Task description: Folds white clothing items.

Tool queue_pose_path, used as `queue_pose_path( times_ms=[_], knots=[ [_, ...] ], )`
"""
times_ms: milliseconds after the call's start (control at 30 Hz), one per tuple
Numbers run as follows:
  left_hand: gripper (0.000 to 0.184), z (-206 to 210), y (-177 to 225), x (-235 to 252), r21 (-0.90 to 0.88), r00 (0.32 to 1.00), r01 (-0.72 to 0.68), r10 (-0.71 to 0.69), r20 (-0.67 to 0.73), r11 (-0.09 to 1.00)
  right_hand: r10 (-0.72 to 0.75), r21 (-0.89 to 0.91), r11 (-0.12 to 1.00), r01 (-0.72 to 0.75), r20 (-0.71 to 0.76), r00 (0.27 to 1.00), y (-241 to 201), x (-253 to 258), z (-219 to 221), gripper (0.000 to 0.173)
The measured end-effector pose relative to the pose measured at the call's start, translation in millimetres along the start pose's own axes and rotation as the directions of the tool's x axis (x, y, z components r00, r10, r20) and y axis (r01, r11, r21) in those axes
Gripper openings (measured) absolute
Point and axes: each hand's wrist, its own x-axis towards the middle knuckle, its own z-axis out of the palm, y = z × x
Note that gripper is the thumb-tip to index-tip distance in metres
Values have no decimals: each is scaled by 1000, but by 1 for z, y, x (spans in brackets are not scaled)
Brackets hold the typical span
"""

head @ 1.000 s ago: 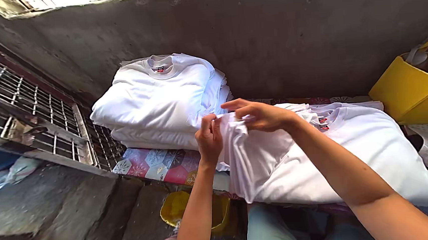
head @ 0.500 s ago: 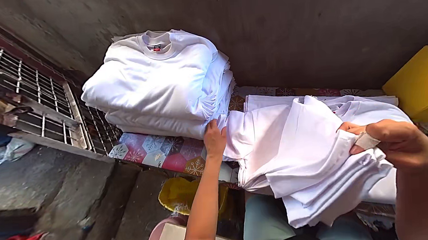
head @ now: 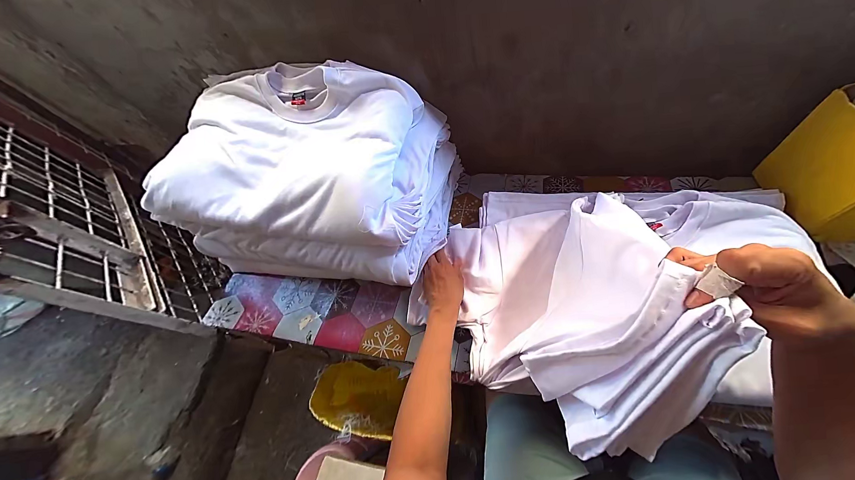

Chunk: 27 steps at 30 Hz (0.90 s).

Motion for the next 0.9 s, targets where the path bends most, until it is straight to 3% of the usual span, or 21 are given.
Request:
queue_pose_path(
  times_ms=[100,167,233,267,333,367,467,567,600,700,733,833,900],
  knots=[
    [59,-7,7,11,-49,985,141,-135,106,989,17,1,1000,-17,-21,1000,-2,2,2,15],
    [58,-13,2,12,-307,966,249,-211,151,919,69,1,998,-69,-48,996,-3,4,5,25],
    [48,-26,0,2,-640,956,292,-247,161,711,156,21,988,-155,-80,985,-5,9,7,38],
    [40,-37,1,-8,-721,961,250,-257,103,647,198,28,980,-196,-97,975,-4,14,9,45],
    [26,-53,-1,-29,-752,955,2,-224,-194,659,235,25,972,-234,-113,965,2,30,12,62],
    [20,-62,-3,-40,-789,942,-86,-207,-262,608,230,11,973,-230,-110,967,6,41,14,65],
    [7,-79,-1,-58,-919,905,-184,-304,-297,349,124,-6,992,-124,0,992,22,83,26,55],
    [11,-87,2,-70,-872,912,-262,-188,-364,414,-30,-11,999,31,90,995,49,131,53,21],
    [12,-90,8,-74,-845,908,-302,-138,-396,440,-12,11,1000,11,106,994,60,144,63,22],
    [14,-93,20,-87,-711,841,-507,97,-533,488,194,74,973,-220,258,947,89,169,77,62],
    [14,-93,23,-91,-646,804,-568,179,-567,510,243,68,958,-279,326,913,95,171,73,62],
    [16,-93,19,-111,-600,739,-669,479,-474,439,188,-74,982,-173,399,898,87,146,50,7],
    [22,-90,12,-121,-630,716,-646,627,-306,430,112,-153,987,-55,397,911,58,109,19,10]
  ],
)
